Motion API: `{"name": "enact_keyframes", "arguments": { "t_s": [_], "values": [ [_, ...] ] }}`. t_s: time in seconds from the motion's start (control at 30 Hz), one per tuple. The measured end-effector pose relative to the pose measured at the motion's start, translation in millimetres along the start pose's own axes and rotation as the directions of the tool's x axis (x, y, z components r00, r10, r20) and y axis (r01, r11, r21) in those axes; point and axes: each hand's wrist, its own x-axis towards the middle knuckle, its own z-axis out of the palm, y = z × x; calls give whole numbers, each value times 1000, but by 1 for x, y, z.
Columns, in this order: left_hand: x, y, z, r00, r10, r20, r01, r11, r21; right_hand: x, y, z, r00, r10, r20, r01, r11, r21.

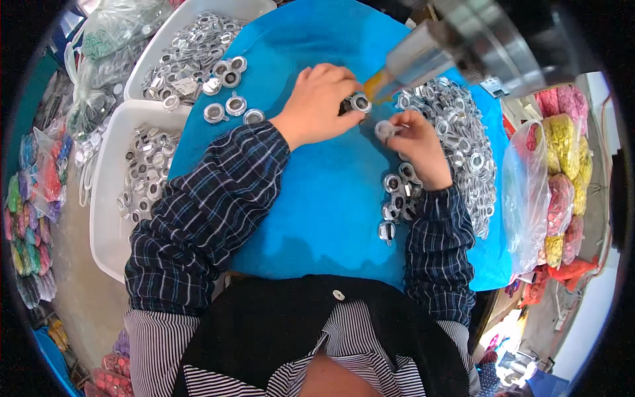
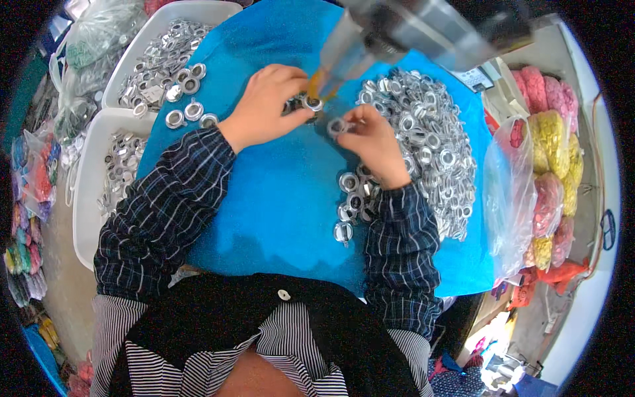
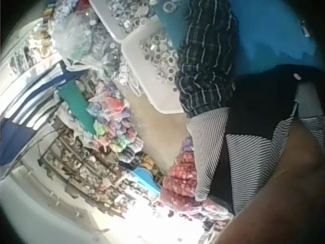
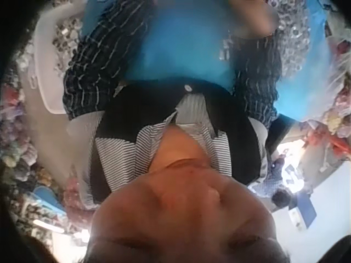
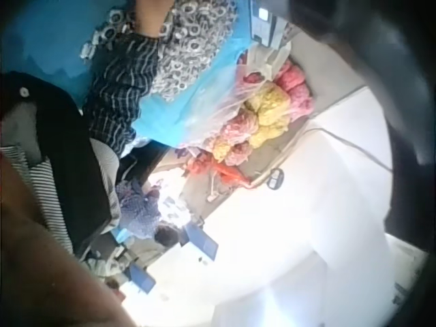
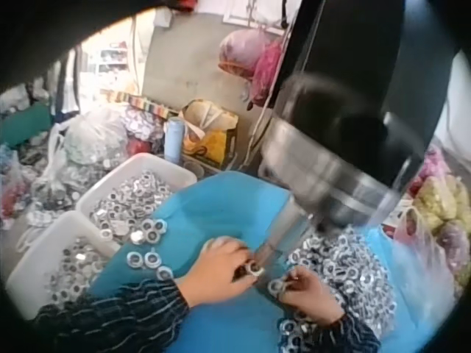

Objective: Assembling small metal components using a manual press machine at a workstation.

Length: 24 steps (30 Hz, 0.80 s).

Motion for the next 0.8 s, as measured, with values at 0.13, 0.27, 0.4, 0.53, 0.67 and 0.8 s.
{"name": "enact_keyframes", "arguments": {
  "t_s": [0.13,0.27,0.4,0.53,0.67,0.8],
  "values": [
    [3,-8,0,979,-197,58,202,972,-120,18,10,16,977,-212,-19,211,959,187],
    [-1,-16,-4,954,-300,-28,297,951,-88,20,11,30,958,-267,-106,213,909,-359],
    [-3,-15,-3,962,-270,-48,266,961,-79,19,10,27,912,-409,-10,331,751,-571],
    [-3,-16,-6,955,-296,-26,293,953,-81,22,13,2,876,-476,80,425,684,-593],
    [-4,-16,-6,955,-295,-19,293,952,-84,27,13,-37,769,-592,241,454,242,-858],
    [-5,-15,-4,947,-321,-32,320,947,-37,20,21,-43,896,-404,187,353,390,-851]
  ]
}}
